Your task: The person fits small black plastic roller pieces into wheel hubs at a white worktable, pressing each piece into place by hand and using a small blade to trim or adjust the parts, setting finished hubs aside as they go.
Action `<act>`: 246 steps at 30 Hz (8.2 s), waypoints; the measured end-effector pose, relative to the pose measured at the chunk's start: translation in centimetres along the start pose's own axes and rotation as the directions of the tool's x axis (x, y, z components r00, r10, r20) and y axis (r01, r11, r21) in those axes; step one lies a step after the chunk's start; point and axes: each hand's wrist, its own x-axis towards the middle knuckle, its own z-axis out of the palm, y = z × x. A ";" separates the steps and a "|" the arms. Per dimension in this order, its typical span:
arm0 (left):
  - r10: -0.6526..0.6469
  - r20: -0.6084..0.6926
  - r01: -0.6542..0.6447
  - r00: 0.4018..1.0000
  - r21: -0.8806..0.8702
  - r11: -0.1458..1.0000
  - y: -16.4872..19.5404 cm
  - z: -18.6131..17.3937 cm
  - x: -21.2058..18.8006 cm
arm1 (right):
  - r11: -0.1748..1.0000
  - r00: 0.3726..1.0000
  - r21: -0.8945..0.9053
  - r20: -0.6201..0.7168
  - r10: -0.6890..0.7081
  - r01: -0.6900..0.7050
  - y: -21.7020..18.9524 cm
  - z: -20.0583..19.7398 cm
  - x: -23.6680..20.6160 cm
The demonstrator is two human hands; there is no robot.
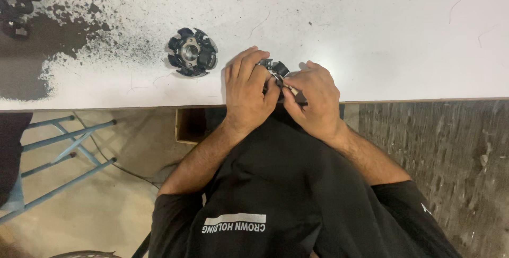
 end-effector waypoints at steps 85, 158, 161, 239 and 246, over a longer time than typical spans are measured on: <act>0.278 0.223 -0.340 0.934 0.327 0.881 -4.2 -12.4 2.1 | 0.956 1.000 -0.293 -0.017 -0.005 0.000 5.9 -5.7 -1.2; -0.031 0.021 0.031 0.999 0.000 1.000 -0.4 -0.5 0.6 | 1.000 1.000 -0.005 0.004 0.030 -0.030 0.0 0.4 1.1; -0.043 0.018 0.043 0.999 -0.012 0.999 -0.7 -0.6 0.5 | 0.999 0.999 0.017 0.012 0.048 -0.048 -0.3 0.7 1.1; 0.041 0.123 -0.027 0.991 -0.115 0.993 -2.7 -2.8 2.2 | 0.998 0.999 -0.068 -0.046 -0.018 0.015 1.4 1.9 0.9; 0.089 0.060 -0.086 0.994 -0.053 0.995 -2.9 -2.1 1.7 | 0.995 0.993 -0.048 -0.075 -0.088 0.084 1.3 2.1 1.0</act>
